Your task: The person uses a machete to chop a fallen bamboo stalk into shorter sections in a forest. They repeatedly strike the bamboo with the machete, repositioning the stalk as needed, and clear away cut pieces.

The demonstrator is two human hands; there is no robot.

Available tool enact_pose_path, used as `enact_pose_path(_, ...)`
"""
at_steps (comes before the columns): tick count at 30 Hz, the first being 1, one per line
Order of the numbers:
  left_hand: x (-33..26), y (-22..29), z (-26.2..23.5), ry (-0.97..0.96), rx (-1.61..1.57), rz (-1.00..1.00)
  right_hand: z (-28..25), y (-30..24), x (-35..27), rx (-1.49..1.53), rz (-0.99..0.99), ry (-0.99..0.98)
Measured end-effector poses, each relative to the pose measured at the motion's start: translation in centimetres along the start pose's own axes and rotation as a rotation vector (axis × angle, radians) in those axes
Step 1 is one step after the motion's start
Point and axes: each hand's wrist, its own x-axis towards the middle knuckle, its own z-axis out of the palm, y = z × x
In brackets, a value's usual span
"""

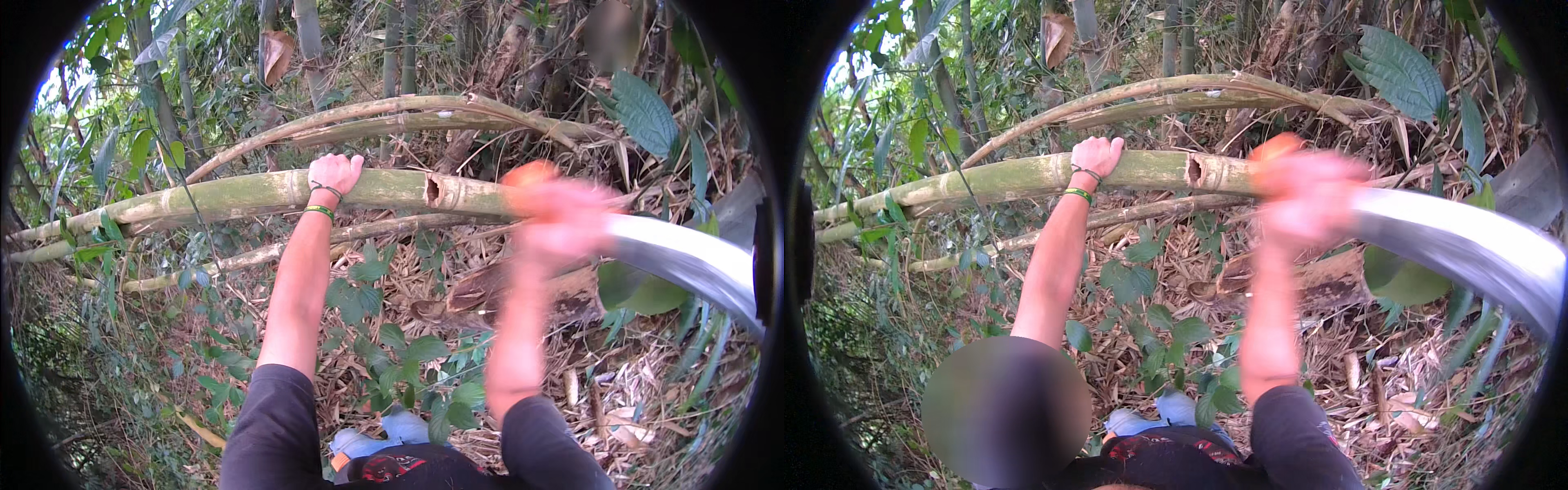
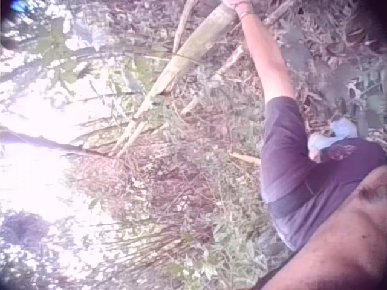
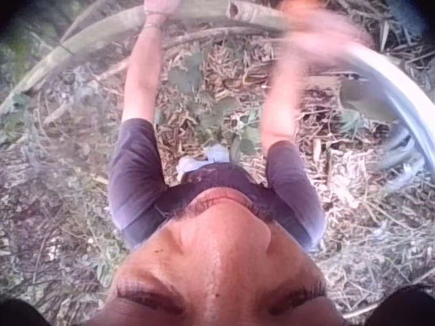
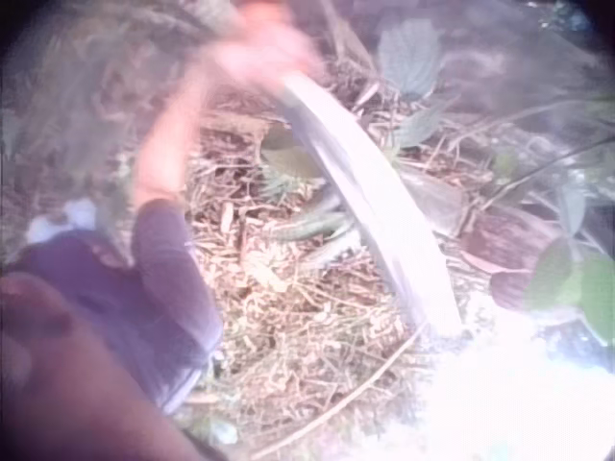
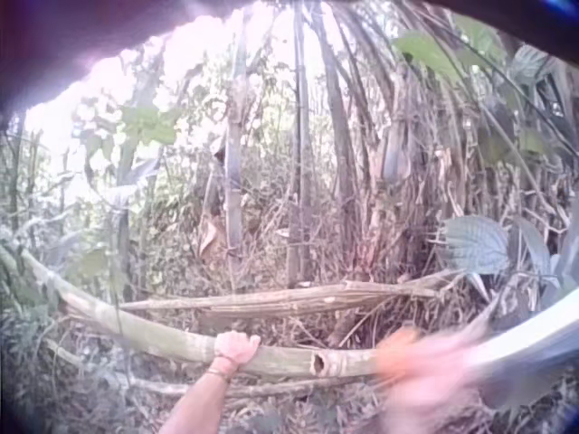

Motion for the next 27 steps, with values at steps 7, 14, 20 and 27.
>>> enact_pose_path(7, 1.1, -3.7, 1.7, 0.153, 0.039, 0.071, -3.6, 9.3, -16.3, -0.100, 1.311, -0.277)
enact_pose_path(14, -1.0, -3.0, -0.4, 0.117, 0.023, -0.018, 2.5, -3.9, 4.1, -0.167, 0.048, -0.098)
enact_pose_path(20, 1.0, 0.5, 2.3, 0.328, -0.072, 0.054, -5.0, 15.2, -18.0, -0.088, 1.232, -0.182)
enact_pose_path(27, 0.0, -3.1, 0.0, 0.334, 0.020, 0.085, -2.3, 11.1, -12.7, -0.121, 1.595, -0.390)
